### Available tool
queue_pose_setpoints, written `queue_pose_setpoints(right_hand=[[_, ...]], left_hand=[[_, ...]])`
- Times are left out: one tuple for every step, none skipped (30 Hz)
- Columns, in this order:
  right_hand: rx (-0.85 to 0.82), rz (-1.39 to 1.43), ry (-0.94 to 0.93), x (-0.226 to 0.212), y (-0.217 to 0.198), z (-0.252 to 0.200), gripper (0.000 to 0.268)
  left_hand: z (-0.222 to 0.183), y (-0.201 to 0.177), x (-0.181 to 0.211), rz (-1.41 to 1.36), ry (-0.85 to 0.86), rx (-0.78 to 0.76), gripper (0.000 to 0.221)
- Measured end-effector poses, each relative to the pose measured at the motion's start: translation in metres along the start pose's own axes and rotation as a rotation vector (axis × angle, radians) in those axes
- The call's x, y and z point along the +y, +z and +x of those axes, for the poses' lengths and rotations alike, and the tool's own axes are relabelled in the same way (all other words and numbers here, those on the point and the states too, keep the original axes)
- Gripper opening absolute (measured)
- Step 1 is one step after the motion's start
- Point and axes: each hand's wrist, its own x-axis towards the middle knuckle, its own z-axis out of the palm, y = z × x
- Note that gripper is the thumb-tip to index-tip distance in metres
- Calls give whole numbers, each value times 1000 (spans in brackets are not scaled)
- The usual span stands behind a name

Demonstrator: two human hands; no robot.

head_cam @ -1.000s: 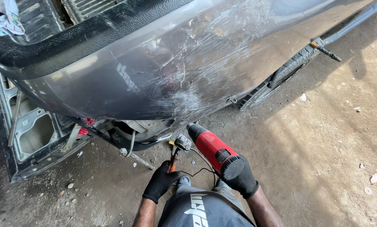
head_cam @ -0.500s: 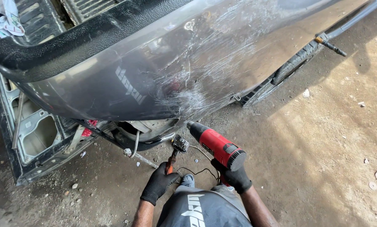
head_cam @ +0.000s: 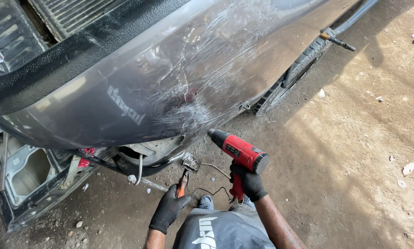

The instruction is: The person repairs a dented car bumper on a vehicle in a workshop. They heat the bumper with a heat gun, pry at the dent with pliers, apply body filler from a bucket onto the panel, wipe the area with a red cloth, and attach a chain pull tool to the bumper edge to work the dent.

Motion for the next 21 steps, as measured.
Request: queue_pose_setpoints(right_hand=[[26,41,-4,-2,-2,3,23],[25,43,-4,0,-6,5,23],[63,36,11,2,-9,8,22],[103,29,25,3,-14,11,20],[103,31,24,3,-15,10,20],[82,22,33,2,-16,9,21],[61,13,42,1,-18,8,22],[63,14,41,-1,-17,5,22],[21,21,51,-2,-16,1,25],[-21,26,61,-4,-15,-1,28],[-20,27,59,-5,-15,-1,28],[-8,31,56,-5,-15,0,29],[5,35,52,-5,-15,0,30],[4,36,51,-7,-18,5,30],[33,57,48,-9,-22,10,29],[59,78,46,-11,-25,16,28],[57,78,45,-14,-29,20,28],[91,106,52,-17,-33,25,27],[125,133,59,-20,-36,29,27],[122,134,60,-21,-40,33,27],[133,128,41,-21,-44,37,26]], left_hand=[[-3,0,6,47,-6,6,51],[-1,2,2,49,-7,7,51],[2,3,-1,5,11,-2,51],[4,5,-4,-40,30,-14,52],[4,5,-4,-38,31,-14,52],[4,6,-3,-30,20,-13,51],[5,6,-3,-22,8,-13,50],[7,8,-6,-20,9,-14,50],[9,9,-9,-26,19,-10,50],[11,11,-12,-33,30,-6,51],[11,11,-8,-31,32,-7,51],[9,13,-5,-46,17,-15,50],[7,14,-2,-61,2,-24,49],[6,15,0,-60,3,-23,49],[5,15,3,-74,2,-25,50],[3,16,6,-88,1,-25,50],[1,17,8,-89,2,-23,50],[-2,17,10,-55,14,-8,51],[-5,17,12,-21,26,6,52],[-6,17,12,-21,25,10,52],[-8,17,13,-25,7,3,51]])
